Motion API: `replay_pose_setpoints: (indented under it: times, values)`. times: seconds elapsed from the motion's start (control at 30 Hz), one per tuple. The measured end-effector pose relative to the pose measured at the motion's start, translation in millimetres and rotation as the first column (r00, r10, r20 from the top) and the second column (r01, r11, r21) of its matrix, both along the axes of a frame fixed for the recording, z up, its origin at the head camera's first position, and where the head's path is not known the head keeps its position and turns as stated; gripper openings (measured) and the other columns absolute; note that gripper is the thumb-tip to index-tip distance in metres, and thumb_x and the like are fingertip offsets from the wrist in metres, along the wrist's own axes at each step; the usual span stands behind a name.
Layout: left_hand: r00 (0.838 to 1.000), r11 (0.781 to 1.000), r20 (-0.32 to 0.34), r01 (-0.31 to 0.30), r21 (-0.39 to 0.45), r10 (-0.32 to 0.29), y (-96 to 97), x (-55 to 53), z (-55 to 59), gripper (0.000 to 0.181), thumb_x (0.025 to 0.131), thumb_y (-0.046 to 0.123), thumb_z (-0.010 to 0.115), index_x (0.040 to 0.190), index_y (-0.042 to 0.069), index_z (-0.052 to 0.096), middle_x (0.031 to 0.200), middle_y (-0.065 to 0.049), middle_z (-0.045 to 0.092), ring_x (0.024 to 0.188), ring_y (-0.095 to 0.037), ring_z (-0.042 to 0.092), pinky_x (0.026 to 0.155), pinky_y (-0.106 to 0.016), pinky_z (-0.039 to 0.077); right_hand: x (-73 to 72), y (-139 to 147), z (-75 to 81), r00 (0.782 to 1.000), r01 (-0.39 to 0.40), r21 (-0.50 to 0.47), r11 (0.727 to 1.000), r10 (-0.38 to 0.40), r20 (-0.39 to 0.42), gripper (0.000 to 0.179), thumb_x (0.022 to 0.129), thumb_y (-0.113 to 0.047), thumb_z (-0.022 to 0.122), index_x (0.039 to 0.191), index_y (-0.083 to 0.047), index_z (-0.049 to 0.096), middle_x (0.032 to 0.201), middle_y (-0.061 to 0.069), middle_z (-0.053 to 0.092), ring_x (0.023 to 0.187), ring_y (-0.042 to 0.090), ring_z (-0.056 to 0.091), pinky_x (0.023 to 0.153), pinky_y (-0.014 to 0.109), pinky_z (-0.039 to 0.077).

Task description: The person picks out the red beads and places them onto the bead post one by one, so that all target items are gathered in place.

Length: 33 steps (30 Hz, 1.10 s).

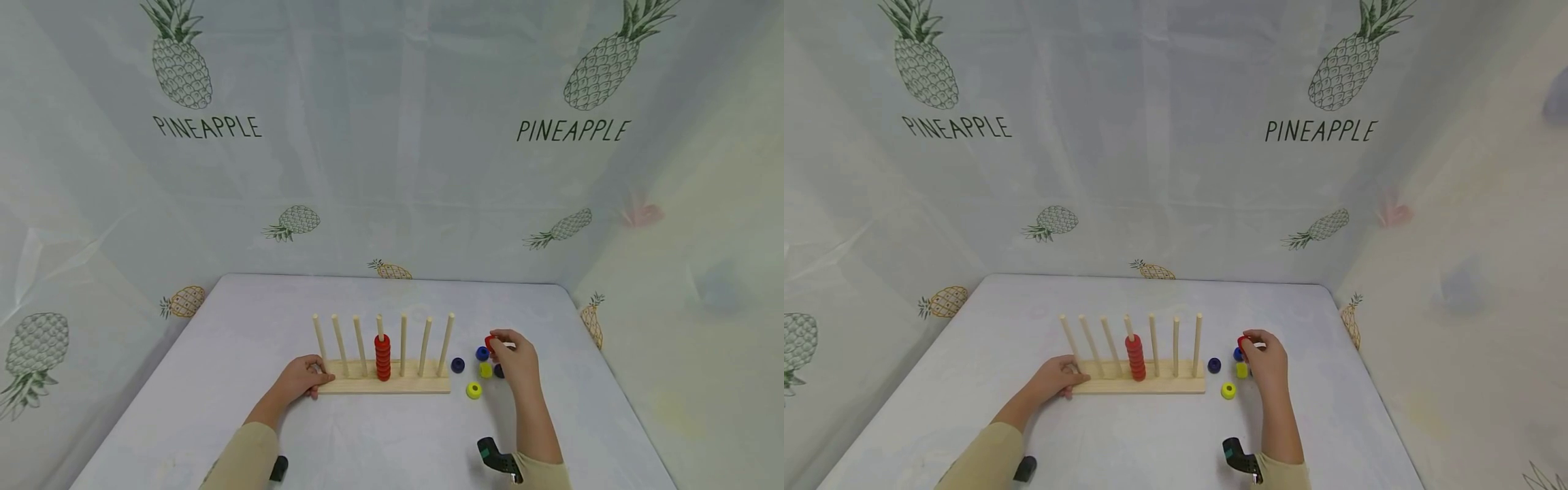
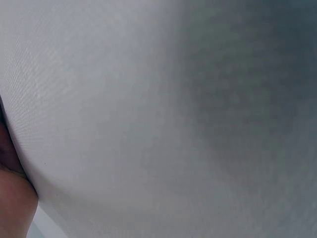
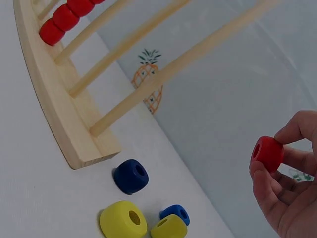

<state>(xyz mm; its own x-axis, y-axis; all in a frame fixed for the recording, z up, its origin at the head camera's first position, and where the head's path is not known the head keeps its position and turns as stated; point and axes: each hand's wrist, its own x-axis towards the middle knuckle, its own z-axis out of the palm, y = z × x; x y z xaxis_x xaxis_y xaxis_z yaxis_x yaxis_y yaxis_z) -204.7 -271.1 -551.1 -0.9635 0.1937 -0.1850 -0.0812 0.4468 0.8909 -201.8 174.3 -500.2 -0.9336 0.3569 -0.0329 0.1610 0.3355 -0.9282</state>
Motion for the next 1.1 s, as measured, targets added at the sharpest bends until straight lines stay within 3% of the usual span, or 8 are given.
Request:
replay_pose_setpoints:
  times: [0.17, 0.27, 0.37, 0.73, 0.93, 1.1]
  values:
    - [1.000, 1.000, -0.002, 0.001, 0.005, -0.001, 0.0, -0.2, -0.7, 0.026, 0.084, 0.023, 0.079, 0.089, 0.004, 0.061, 0.052, -0.003, 0.056, 0.042, -0.014, 0.055, 0.044, -0.025, 0.042, 14.2, -13.4, 33.9, 1.000, -0.009, 0.013, 1.000, 0.009, -0.009, 0.031, 0.096, -0.028, 0.059, 0.118, -0.007, 0.064, 0.103, 0.015, 0.064, 0.080, 0.028, 0.062, 0.070, 0.046, 0.052]
    - [1.000, 1.000, -0.001, 0.000, 0.010, 0.000, 0.2, -0.1, -0.9, 0.027, 0.084, 0.023, 0.079, 0.090, 0.004, 0.061, 0.052, -0.002, 0.055, 0.042, -0.013, 0.055, 0.044, -0.024, 0.042, 23.6, -20.2, 54.7, 0.999, -0.034, 0.007, 0.999, 0.034, -0.024, 0.030, 0.097, -0.023, 0.058, 0.120, -0.005, 0.063, 0.110, 0.017, 0.063, 0.086, 0.031, 0.062, 0.074, 0.034, 0.051]
    - [1.000, 1.000, 0.000, 0.002, 0.012, -0.002, 0.4, 0.0, -0.8, 0.027, 0.085, 0.023, 0.079, 0.089, 0.004, 0.061, 0.052, -0.002, 0.055, 0.042, -0.013, 0.055, 0.044, -0.024, 0.042, 28.1, -24.6, 66.0, 0.999, -0.039, 0.017, 0.999, 0.039, -0.024, 0.028, 0.098, -0.022, 0.058, 0.122, -0.008, 0.063, 0.117, 0.012, 0.060, 0.090, 0.025, 0.062, 0.074, 0.023, 0.048]
    - [1.000, 1.000, 0.004, -0.002, 0.018, 0.002, 1.7, 0.6, 0.4, 0.026, 0.085, 0.022, 0.079, 0.089, 0.004, 0.061, 0.052, -0.002, 0.055, 0.042, -0.013, 0.055, 0.044, -0.024, 0.042, 34.9, -35.8, 81.0, 0.980, -0.011, 0.035, 0.999, 0.018, -0.196, 0.021, 0.096, -0.015, 0.061, 0.116, -0.011, 0.067, 0.113, 0.003, 0.060, 0.089, 0.018, 0.064, 0.074, 0.014, 0.048]
    - [1.000, 1.000, 0.002, -0.008, 0.027, 0.008, 1.5, -0.5, -1.2, 0.026, 0.084, 0.022, 0.079, 0.089, 0.004, 0.060, 0.053, -0.002, 0.054, 0.042, -0.013, 0.055, 0.044, -0.024, 0.043, 38.4, -46.1, 94.6, 0.942, -0.051, 0.040, 0.998, 0.062, -0.330, 0.018, 0.093, -0.005, 0.063, 0.110, -0.006, 0.070, 0.108, 0.005, 0.061, 0.092, 0.018, 0.062, 0.077, 0.013, 0.049]
    - [1.000, 1.000, -0.007, -0.005, 0.007, 0.005, -0.1, -0.9, -2.9, 0.027, 0.084, 0.023, 0.079, 0.089, 0.004, 0.061, 0.052, -0.002, 0.055, 0.042, -0.013, 0.055, 0.044, -0.024, 0.041, 41.0, -55.5, 102.6, 0.910, -0.116, 0.045, 0.992, 0.124, -0.396, 0.016, 0.092, -0.001, 0.064, 0.106, -0.005, 0.071, 0.106, 0.005, 0.062, 0.092, 0.019, 0.061, 0.078, 0.014, 0.049]
